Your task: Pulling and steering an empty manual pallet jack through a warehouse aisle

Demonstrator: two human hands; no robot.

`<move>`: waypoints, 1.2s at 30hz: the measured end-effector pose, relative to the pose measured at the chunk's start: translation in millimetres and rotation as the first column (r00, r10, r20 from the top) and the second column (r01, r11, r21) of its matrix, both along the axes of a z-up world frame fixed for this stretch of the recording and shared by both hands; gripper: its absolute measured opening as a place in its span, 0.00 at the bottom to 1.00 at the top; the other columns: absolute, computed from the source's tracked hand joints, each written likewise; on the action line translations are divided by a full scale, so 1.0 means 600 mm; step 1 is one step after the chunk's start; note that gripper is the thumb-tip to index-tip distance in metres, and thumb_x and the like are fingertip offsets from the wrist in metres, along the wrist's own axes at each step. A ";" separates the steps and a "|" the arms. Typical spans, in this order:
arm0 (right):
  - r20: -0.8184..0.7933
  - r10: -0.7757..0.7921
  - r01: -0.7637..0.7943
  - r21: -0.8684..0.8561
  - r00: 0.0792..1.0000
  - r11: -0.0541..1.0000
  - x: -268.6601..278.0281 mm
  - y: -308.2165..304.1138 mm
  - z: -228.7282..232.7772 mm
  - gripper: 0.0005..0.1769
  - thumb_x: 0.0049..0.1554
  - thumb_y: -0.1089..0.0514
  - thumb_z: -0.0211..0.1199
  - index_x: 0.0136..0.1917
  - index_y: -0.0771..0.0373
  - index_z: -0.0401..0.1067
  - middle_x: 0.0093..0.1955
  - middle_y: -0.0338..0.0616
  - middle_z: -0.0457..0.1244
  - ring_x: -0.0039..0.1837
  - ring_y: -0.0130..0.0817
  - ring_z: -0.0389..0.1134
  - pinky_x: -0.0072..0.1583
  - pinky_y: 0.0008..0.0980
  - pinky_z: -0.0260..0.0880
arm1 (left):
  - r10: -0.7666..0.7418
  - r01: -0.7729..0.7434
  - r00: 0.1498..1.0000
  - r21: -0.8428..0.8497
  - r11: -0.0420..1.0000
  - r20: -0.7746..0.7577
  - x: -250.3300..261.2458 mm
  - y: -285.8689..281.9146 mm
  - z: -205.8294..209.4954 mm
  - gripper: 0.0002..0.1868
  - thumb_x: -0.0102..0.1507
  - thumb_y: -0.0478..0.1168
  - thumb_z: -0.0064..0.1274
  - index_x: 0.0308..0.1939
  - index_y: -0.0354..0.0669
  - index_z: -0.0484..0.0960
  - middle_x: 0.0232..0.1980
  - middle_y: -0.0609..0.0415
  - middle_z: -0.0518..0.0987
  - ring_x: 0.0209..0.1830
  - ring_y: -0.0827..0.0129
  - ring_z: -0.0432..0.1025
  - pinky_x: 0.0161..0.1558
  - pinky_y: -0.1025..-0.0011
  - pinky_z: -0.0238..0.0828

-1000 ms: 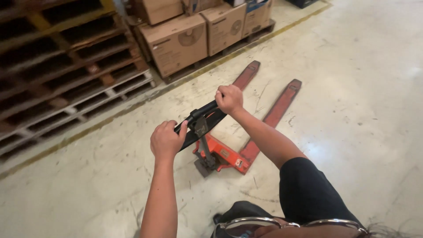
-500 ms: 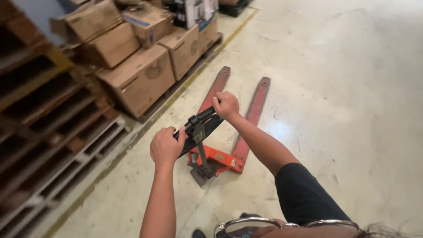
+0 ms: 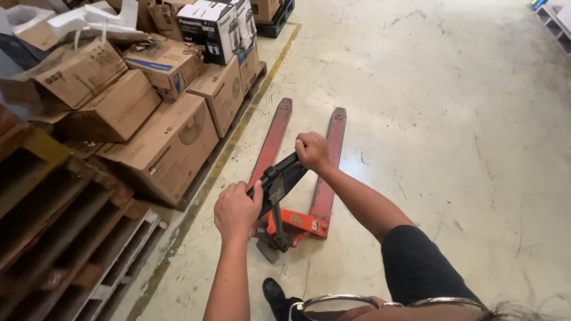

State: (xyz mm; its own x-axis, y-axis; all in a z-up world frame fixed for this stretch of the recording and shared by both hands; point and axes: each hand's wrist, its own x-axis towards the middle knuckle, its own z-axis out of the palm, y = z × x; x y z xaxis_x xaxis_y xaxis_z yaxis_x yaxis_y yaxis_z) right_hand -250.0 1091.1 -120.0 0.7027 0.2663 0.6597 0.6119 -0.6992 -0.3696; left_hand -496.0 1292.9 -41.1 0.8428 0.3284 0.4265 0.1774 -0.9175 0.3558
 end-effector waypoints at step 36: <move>0.261 -0.531 0.490 0.209 0.806 0.846 0.201 0.172 0.007 0.18 0.58 0.49 0.61 0.29 0.53 0.65 0.23 0.44 0.51 0.31 0.49 0.60 0.39 0.41 0.63 | -0.559 0.545 0.818 0.131 0.828 0.133 0.632 0.333 -0.037 0.34 0.59 0.74 0.45 0.32 0.49 0.86 0.25 0.50 0.77 0.28 0.52 0.78 0.31 0.59 0.73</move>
